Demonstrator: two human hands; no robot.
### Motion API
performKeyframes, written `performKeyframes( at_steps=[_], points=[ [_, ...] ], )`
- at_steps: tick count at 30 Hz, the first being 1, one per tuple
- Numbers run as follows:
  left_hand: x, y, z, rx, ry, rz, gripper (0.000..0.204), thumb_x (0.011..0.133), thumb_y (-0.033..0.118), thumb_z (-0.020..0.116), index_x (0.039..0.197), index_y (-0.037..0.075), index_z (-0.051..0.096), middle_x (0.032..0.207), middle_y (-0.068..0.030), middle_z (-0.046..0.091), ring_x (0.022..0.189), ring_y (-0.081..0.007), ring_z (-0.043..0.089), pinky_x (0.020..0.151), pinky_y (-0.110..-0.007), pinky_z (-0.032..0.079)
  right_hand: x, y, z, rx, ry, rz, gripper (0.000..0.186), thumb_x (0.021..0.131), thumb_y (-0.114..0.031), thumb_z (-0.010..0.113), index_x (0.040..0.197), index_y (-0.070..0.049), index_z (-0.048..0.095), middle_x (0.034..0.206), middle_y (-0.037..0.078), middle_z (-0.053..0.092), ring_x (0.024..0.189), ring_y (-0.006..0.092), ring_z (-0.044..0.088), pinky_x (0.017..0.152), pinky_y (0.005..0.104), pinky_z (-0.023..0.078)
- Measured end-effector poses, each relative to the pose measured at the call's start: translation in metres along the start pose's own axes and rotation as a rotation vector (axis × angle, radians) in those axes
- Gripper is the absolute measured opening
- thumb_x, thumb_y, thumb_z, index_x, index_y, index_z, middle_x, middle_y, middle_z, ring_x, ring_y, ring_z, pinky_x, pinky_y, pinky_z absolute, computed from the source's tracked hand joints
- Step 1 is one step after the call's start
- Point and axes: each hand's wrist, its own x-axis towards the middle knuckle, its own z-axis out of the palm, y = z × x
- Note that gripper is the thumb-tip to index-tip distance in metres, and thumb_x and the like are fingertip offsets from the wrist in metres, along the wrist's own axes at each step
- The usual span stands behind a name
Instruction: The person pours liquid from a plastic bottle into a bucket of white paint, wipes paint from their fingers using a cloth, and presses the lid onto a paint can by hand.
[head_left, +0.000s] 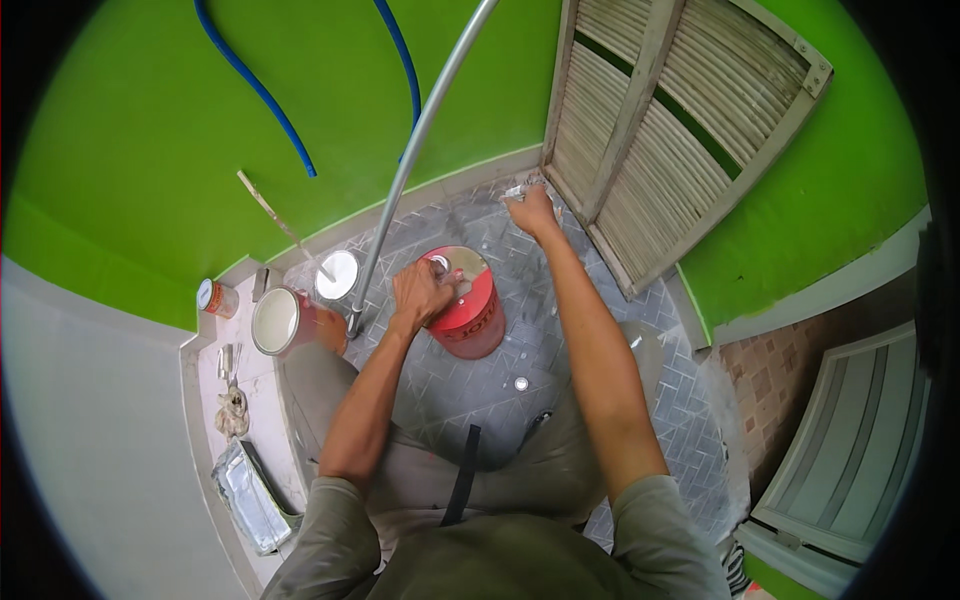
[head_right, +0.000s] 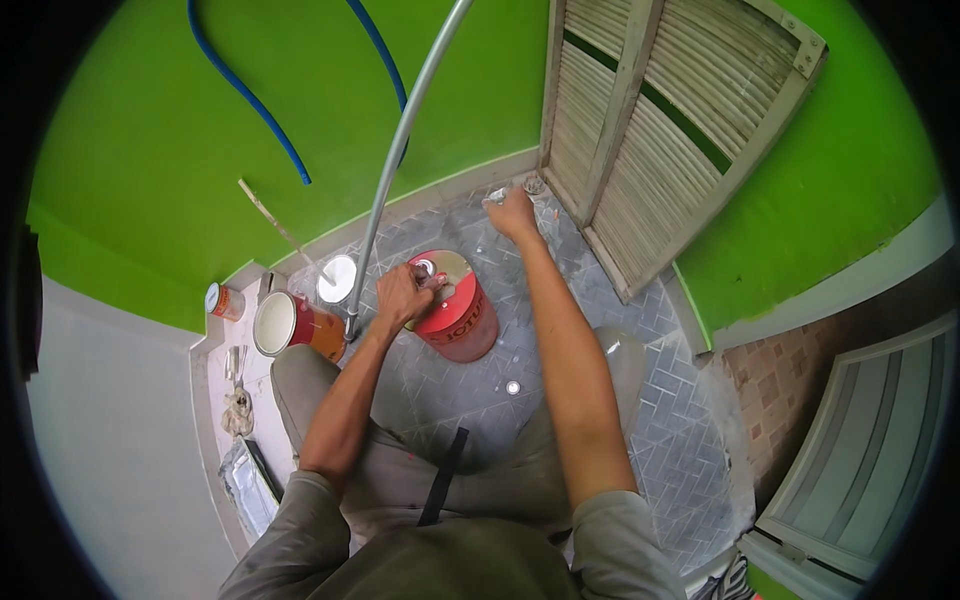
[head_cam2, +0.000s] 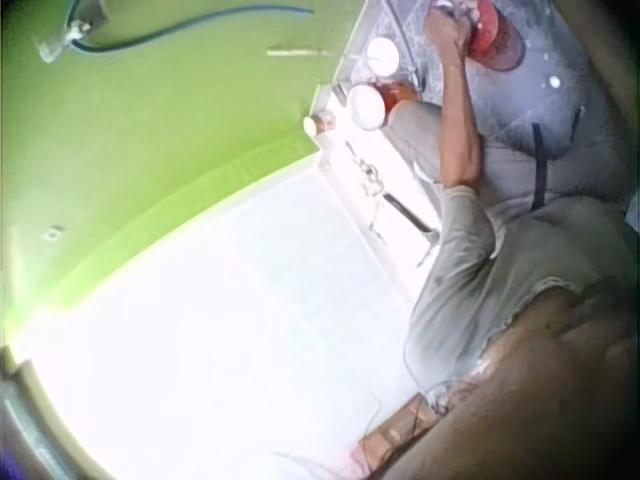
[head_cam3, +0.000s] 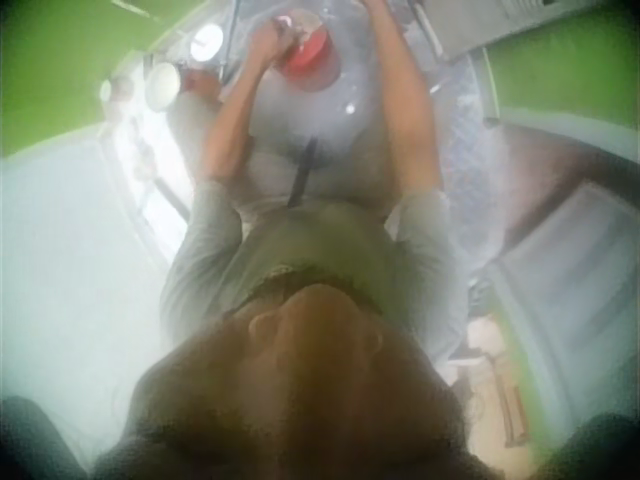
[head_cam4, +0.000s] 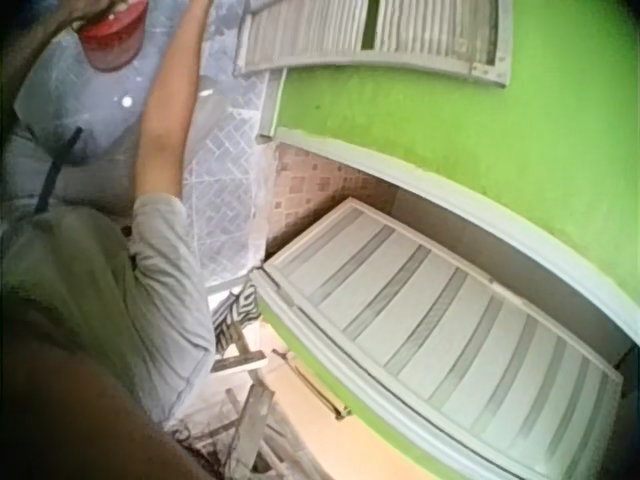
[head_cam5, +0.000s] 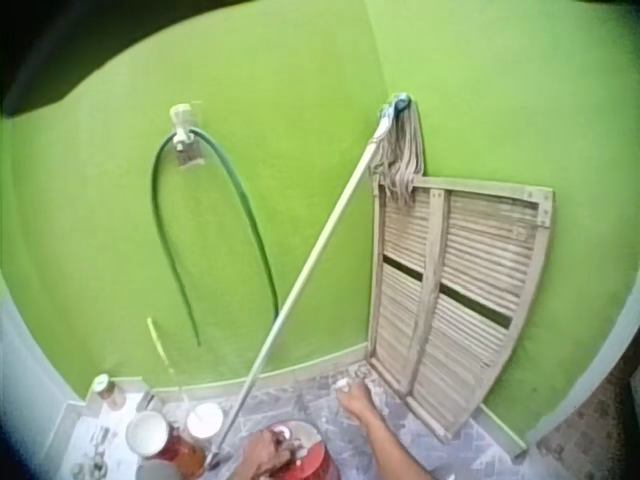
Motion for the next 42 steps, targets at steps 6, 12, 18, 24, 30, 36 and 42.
performKeyframes(
  at_steps=[6, 12, 18, 24, 30, 36, 42],
  points=[
    [0.026, 0.002, 0.012, -0.005, -0.018, -0.073, 0.046, 0.082, 0.048, 0.076, 0.073, 0.003, 0.073, 0.073, -0.0228, 0.069, 0.075, -0.041, 0.069, 0.072, -0.05, 0.052, 0.017, 0.021, 0.007, -0.039, 0.018, 0.042, 0.056, 0.081, -0.031, 0.081, 0.112, 0.013, 0.066, 0.117, 0.036, 0.066, 0.114, 0.0461, 0.066, 0.096, 0.0473, 0.053],
    [0.054, 0.005, 0.025, -0.016, 0.007, -0.117, 0.04, 0.084, 0.043, 0.074, 0.078, 0.003, 0.075, 0.077, -0.0232, 0.071, 0.077, -0.0409, 0.07, 0.073, -0.051, 0.052, 0.042, 0.049, 0.017, -0.009, 0.05, 0.047, 0.044, 0.083, -0.029, 0.079, 0.106, 0.008, 0.071, 0.107, 0.031, 0.071, 0.105, 0.0421, 0.069, 0.092, 0.0458, 0.053],
    [0.077, 0.01, 0.043, 0.026, 0.032, -0.018, 0.038, 0.089, 0.041, 0.07, 0.077, 0.005, 0.075, 0.075, -0.0212, 0.07, 0.074, -0.0399, 0.069, 0.068, -0.05, 0.051, 0.075, 0.077, 0.023, 0.158, 0.048, 0.177, 0.049, 0.081, -0.03, 0.08, 0.109, 0.009, 0.069, 0.115, 0.033, 0.069, 0.112, 0.0431, 0.068, 0.097, 0.0465, 0.053],
    [0.115, 0.034, 0.043, 0.088, -0.08, 0.003, 0.035, 0.09, 0.037, 0.068, 0.078, 0.005, 0.076, 0.079, -0.0209, 0.071, 0.078, -0.0389, 0.071, 0.069, -0.05, 0.052, 0.114, 0.094, 0.023, 0.217, 0.094, 0.292, 0.045, 0.08, -0.023, 0.076, 0.109, 0.011, 0.066, 0.109, 0.031, 0.071, 0.096, 0.0389, 0.074, 0.081, 0.0449, 0.059],
    [0.158, 0.053, 0.052, 0.134, -0.096, 0.07, 0.033, 0.087, 0.035, 0.069, 0.081, 0.003, 0.077, 0.085, -0.0236, 0.073, 0.085, -0.0386, 0.072, 0.077, -0.05, 0.055, 0.162, 0.116, 0.039, 0.324, 0.043, 0.284, 0.04, 0.079, -0.014, 0.074, 0.104, 0.015, 0.065, 0.098, 0.027, 0.072, 0.082, 0.0335, 0.075, 0.055, 0.0414, 0.061],
    [0.199, 0.065, 0.071, 0.178, -0.062, 0.116, 0.032, 0.084, 0.037, 0.072, 0.084, 0.005, 0.079, 0.089, -0.0237, 0.074, 0.088, -0.0399, 0.072, 0.081, -0.049, 0.055, 0.176, 0.145, 0.052, 0.301, -0.224, 0.19, 0.041, 0.077, -0.011, 0.076, 0.105, 0.017, 0.064, 0.091, 0.021, 0.072, 0.072, 0.0277, 0.071, 0.055, 0.0388, 0.058],
    [0.217, 0.071, 0.073, 0.229, -0.199, 0.111, 0.029, 0.082, 0.032, 0.067, 0.094, 0.006, 0.075, 0.097, -0.0212, 0.074, 0.098, -0.0368, 0.071, 0.091, -0.049, 0.053, 0.176, 0.162, 0.071, 0.325, -0.26, 0.15, 0.043, 0.077, -0.009, 0.079, 0.107, 0.018, 0.064, 0.094, 0.021, 0.072, 0.079, 0.0246, 0.071, 0.062, 0.0392, 0.057]
  ],
)
